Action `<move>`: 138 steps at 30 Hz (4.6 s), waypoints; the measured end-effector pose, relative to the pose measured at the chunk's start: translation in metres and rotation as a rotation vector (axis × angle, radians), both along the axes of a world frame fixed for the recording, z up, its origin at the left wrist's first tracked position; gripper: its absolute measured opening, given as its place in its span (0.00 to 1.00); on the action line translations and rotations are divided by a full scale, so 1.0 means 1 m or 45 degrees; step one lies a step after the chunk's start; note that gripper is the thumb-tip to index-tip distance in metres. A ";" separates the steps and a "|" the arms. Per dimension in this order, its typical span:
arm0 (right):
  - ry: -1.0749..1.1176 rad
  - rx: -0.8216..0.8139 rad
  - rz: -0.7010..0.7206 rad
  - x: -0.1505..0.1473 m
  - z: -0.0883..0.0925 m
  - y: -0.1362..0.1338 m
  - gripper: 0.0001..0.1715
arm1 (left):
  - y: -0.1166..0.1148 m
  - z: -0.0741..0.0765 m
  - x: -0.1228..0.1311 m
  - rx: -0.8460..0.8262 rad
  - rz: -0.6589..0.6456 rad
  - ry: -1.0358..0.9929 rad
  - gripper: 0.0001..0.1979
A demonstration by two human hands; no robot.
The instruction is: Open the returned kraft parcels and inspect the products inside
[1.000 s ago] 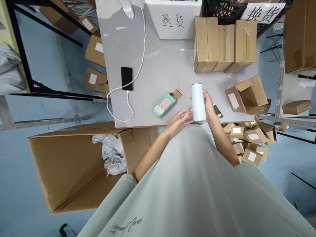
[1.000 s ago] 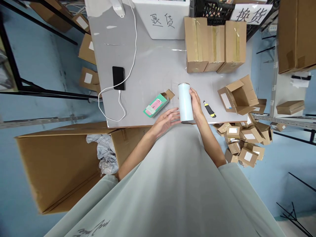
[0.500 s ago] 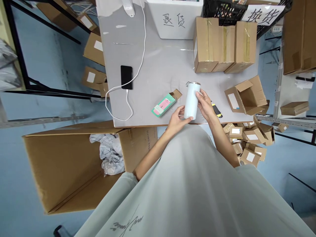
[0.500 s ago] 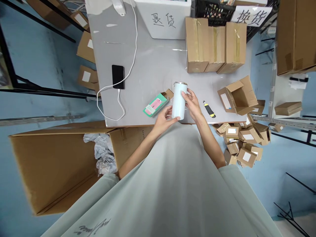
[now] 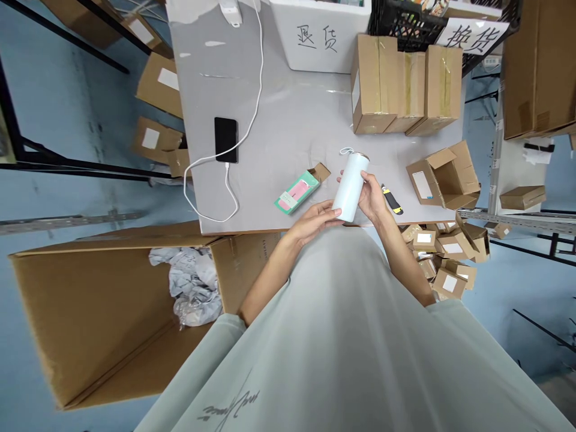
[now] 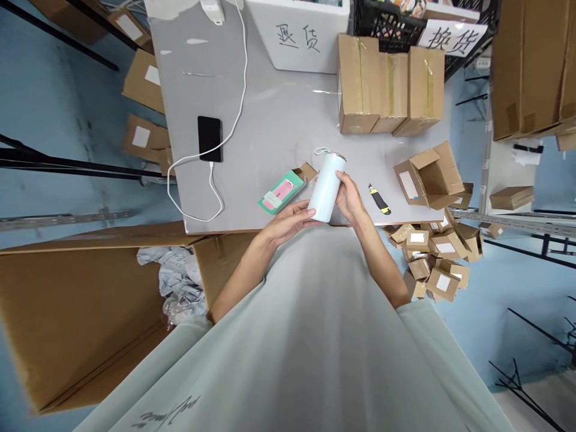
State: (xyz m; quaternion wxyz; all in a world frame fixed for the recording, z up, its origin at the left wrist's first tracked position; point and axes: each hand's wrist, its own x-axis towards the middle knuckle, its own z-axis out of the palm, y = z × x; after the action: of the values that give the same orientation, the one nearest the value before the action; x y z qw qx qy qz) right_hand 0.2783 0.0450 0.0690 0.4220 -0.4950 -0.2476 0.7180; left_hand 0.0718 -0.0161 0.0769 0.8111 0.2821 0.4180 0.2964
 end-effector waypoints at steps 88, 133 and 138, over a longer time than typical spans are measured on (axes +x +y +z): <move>0.105 -0.338 0.165 0.021 -0.038 0.029 0.43 | 0.013 0.020 0.045 0.575 0.326 0.579 0.52; -0.527 -0.058 0.199 0.058 -0.015 0.015 0.46 | 0.012 -0.052 -0.014 1.326 -0.353 1.234 0.29; -0.611 0.080 0.105 0.071 -0.023 0.013 0.47 | 0.039 -0.087 -0.040 0.956 -0.192 1.411 0.32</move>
State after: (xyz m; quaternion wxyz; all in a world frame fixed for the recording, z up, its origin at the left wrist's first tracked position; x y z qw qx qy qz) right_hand 0.3496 0.0576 0.0462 0.3366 -0.6276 -0.3829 0.5884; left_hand 0.0314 0.0231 -0.0098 0.3424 0.6837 0.6201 0.1755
